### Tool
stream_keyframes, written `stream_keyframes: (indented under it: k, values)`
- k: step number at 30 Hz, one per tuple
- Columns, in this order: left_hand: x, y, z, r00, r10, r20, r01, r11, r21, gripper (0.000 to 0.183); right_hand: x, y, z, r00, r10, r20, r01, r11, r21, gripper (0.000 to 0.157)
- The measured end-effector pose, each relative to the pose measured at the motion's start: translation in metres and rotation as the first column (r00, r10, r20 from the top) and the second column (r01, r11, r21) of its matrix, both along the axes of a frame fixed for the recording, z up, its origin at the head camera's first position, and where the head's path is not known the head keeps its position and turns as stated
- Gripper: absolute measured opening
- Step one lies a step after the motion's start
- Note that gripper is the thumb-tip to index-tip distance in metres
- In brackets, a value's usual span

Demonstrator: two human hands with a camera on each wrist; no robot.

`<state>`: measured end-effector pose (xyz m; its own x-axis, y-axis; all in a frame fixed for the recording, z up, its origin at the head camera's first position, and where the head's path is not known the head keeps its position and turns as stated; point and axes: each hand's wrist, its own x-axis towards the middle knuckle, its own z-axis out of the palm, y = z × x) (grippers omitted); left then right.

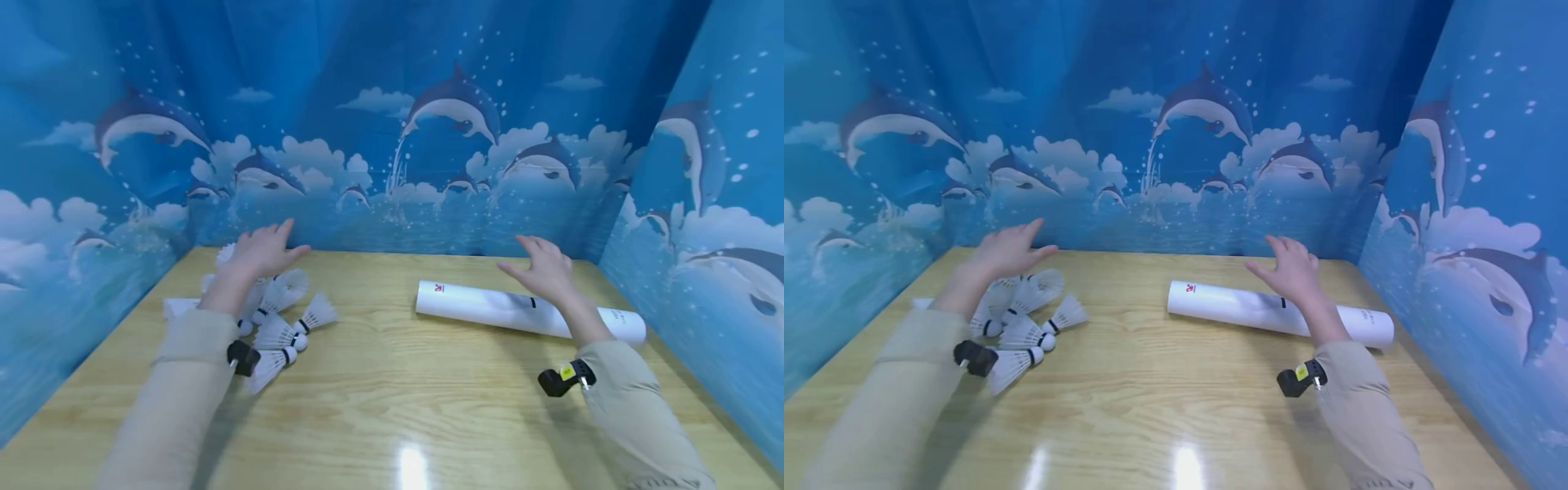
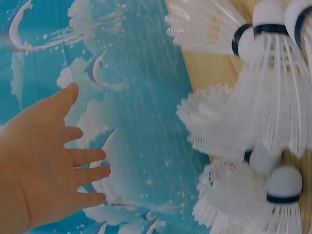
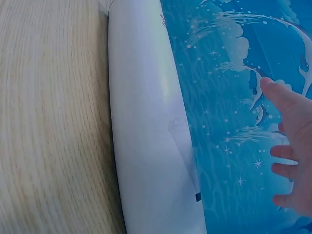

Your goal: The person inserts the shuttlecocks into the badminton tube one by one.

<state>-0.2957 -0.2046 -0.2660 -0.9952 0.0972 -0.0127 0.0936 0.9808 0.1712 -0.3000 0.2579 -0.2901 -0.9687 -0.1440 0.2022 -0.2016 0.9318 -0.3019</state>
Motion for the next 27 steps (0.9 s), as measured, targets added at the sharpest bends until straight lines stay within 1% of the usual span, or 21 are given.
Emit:
stream_keyframes:
  k: [3, 6, 9, 13, 17, 21, 25, 27]
  values:
    - [0.006, -0.009, 0.004, 1.000, -0.011, 0.003, 0.011, 1.000, 0.006, 0.079, 0.002, 0.001, -0.001, 0.999, 0.039, -0.012, -0.039, 0.996, -0.079, 0.080]
    - [0.013, -0.018, 0.007, 1.000, -0.014, -0.015, 0.014, 1.000, 0.008, 0.076, 0.004, 0.002, -0.001, 0.997, 0.071, -0.022, -0.073, 0.986, -0.151, 0.076]
    - [0.019, -0.027, 0.009, 0.999, -0.020, -0.025, 0.021, 0.999, 0.048, 0.074, 0.007, 0.003, -0.002, 0.997, 0.074, -0.032, -0.079, 0.975, -0.207, 0.071]
    - [0.028, -0.041, 0.009, 1.000, -0.024, -0.013, 0.025, 0.995, 0.093, 0.074, 0.008, 0.005, -0.003, 0.997, 0.072, -0.012, -0.073, 0.963, -0.259, 0.067]
    - [0.038, -0.055, 0.005, 1.000, 0.000, -0.007, 0.000, 0.995, 0.098, 0.075, 0.004, 0.006, -0.007, 0.991, 0.122, 0.055, -0.102, 0.955, -0.280, 0.073]
    - [0.047, -0.072, -0.003, 1.000, 0.018, -0.008, -0.017, 0.992, 0.126, 0.074, 0.000, 0.005, -0.014, 0.971, 0.201, 0.128, -0.154, 0.939, -0.308, 0.075]
    - [0.056, -0.089, -0.010, 1.000, 0.021, -0.019, -0.018, 0.989, 0.146, 0.072, -0.005, 0.000, -0.023, 0.951, 0.275, 0.141, -0.218, 0.921, -0.323, 0.069]
    - [0.062, -0.099, -0.014, 0.999, 0.013, -0.030, -0.008, 0.987, 0.159, 0.071, -0.007, -0.003, -0.027, 0.943, 0.304, 0.137, -0.247, 0.912, -0.327, 0.067]
